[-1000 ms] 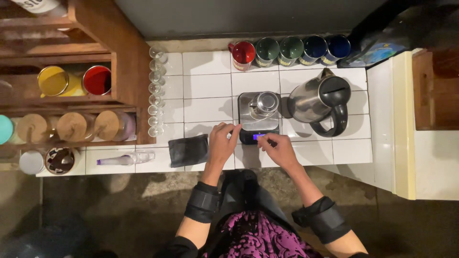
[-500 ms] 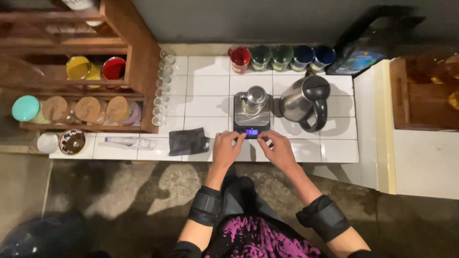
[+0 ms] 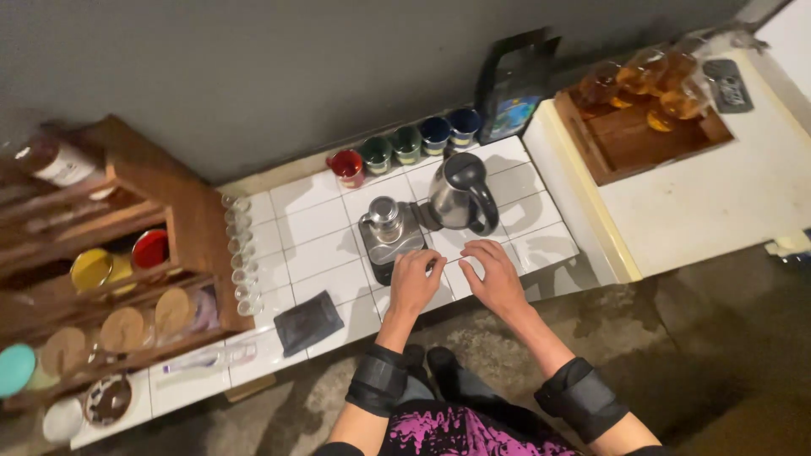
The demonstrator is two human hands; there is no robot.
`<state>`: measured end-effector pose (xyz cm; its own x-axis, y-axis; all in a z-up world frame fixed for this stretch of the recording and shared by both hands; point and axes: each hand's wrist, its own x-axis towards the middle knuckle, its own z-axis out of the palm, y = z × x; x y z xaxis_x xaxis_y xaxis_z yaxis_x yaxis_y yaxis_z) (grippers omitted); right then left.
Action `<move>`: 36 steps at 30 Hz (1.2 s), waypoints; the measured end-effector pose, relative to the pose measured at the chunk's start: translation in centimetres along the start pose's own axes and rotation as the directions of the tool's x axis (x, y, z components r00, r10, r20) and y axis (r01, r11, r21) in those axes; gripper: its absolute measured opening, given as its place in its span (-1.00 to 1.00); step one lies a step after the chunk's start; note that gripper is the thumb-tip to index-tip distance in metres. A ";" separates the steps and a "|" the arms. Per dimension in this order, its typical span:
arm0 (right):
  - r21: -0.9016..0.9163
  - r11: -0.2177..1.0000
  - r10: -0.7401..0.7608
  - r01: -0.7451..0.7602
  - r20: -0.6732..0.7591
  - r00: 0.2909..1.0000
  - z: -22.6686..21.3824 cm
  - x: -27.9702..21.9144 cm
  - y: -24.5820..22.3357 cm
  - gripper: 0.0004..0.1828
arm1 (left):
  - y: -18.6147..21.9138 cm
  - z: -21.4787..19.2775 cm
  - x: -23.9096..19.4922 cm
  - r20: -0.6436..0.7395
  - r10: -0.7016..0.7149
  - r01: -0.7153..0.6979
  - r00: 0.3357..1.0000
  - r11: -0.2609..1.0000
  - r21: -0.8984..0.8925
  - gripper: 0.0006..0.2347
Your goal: The person pours hot water from a kettle into a metal coffee filter placed on a digital scale, then moves to a counter and uses a brush to clean a small metal container and the surrounding surface. The person also handles a tissue and a wooden object before the clip ends.
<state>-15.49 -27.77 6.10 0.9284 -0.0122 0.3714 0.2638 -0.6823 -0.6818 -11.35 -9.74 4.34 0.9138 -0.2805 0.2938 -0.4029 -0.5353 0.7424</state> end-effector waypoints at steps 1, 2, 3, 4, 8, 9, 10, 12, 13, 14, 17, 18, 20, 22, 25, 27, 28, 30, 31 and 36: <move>-0.013 1.000 0.020 -0.020 -0.032 0.999 -0.4 0.2 0.0 -0.81 | 0.2 0.2 0.8 0.026 0.030 -0.029 0.999 1.000 -0.009 -0.83; -0.038 0.998 0.048 -0.050 -0.054 0.997 -0.7 -0.2 -0.3 -0.81 | 0.4 0.3 1.0 0.051 0.054 -0.055 0.997 0.998 0.021 -0.82; -0.061 0.995 0.075 -0.080 -0.077 0.994 -1.0 -0.6 -0.6 -0.81 | 0.6 0.5 1.1 0.077 0.078 -0.082 0.994 0.995 0.050 -0.81; -0.071 0.992 0.097 -0.105 -0.108 0.989 -1.1 -1.2 -0.6 -0.81 | 0.7 0.6 1.2 0.104 0.105 -0.110 0.989 0.993 0.039 -0.81; -0.129 0.980 0.121 -0.153 -0.230 0.966 -1.4 -3.0 -0.6 -0.80 | 1.5 1.0 2.2 0.155 0.210 -0.199 0.965 0.976 -0.086 -0.86; -0.135 0.974 0.147 -0.184 -0.245 0.958 -1.4 -3.6 -0.6 -0.80 | 1.7 1.1 2.2 0.186 0.208 -0.193 0.960 0.977 -0.095 -0.86; -0.142 0.968 0.164 -0.208 -0.269 0.949 -1.6 -4.1 -0.9 -0.80 | 1.7 1.4 2.3 0.207 0.229 -0.210 0.951 0.972 -0.110 -0.86; -0.139 0.943 0.252 -0.303 -0.299 0.921 -2.0 -5.3 -1.7 -0.79 | 1.8 2.0 2.2 0.285 0.274 -0.261 0.919 0.962 -0.083 -0.82; -0.142 0.934 0.271 -0.329 -0.321 0.907 -2.1 -6.0 -1.9 -0.79 | 2.0 2.4 2.2 0.309 0.293 -0.276 0.905 0.956 -0.099 -0.82; -0.148 0.924 0.285 -0.352 -0.346 0.894 -2.2 -6.6 -2.1 -0.79 | 2.2 2.7 2.2 0.307 0.323 -0.301 0.895 0.946 -0.117 -0.83; -0.179 0.892 0.310 -0.415 -0.424 0.851 -2.6 -8.4 -2.4 -0.78 | 2.8 3.8 2.3 0.317 0.410 -0.364 0.855 0.911 -0.195 -0.86; -0.206 0.873 0.313 -0.443 -0.460 0.831 -2.7 -9.4 -2.6 -0.77 | 3.1 4.2 2.1 0.315 0.453 -0.388 0.834 0.888 -0.248 -0.88; -0.199 0.845 0.342 -0.496 -0.513 0.787 -3.0 -10.9 -3.1 -0.77 | 4.4 4.7 1.7 0.379 0.471 -0.394 0.796 0.880 -0.267 -0.86; -0.194 0.820 0.359 -0.538 -0.559 0.748 -3.8 -12.2 -3.3 -0.78 | 6.0 5.5 1.6 0.432 0.487 -0.399 0.759 0.872 -0.282 -0.84; -0.178 0.761 0.414 -0.623 -0.607 0.678 -4.9 -14.7 -3.5 -0.79 | 8.0 7.1 0.9 0.508 0.520 -0.419 0.686 0.854 -0.308 -0.83; -0.208 0.722 0.396 -0.660 -0.659 0.640 -5.8 -16.5 -3.8 -0.79 | 9.5 8.5 0.1 0.515 0.546 -0.386 0.661 0.836 -0.391 -0.87; -0.204 0.702 0.399 -0.682 -0.681 0.614 -6.3 -17.3 -3.8 -0.79 | 9.9 9.5 -0.3 0.524 0.567 -0.393 0.635 0.822 -0.413 -0.87; -0.176 0.665 0.432 -0.726 -0.702 0.566 -7.4 -19.2 -4.1 -0.81 | 11.1 11.5 -1.5 0.468 0.668 -0.465 0.579 0.742 -0.483 -0.87; -0.168 0.646 0.437 -0.745 -0.719 0.541 -8.0 -20.3 -4.1 -0.81 | 12.0 12.3 -2.2 0.476 0.683 -0.465 0.554 0.728 -0.503 -0.87; -0.137 0.565 0.395 -0.814 -0.821 0.412 -11.5 -24.7 -4.7 -0.80 | 16.8 16.8 -5.0 0.516 0.757 -0.494 0.401 0.653 -0.574 -0.82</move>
<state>-42.68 -32.68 7.43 0.2712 -0.8748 0.4015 -0.6425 -0.4751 -0.6012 -23.58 -30.69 5.24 0.0348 -0.9286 0.3695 -0.6855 0.2468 0.6850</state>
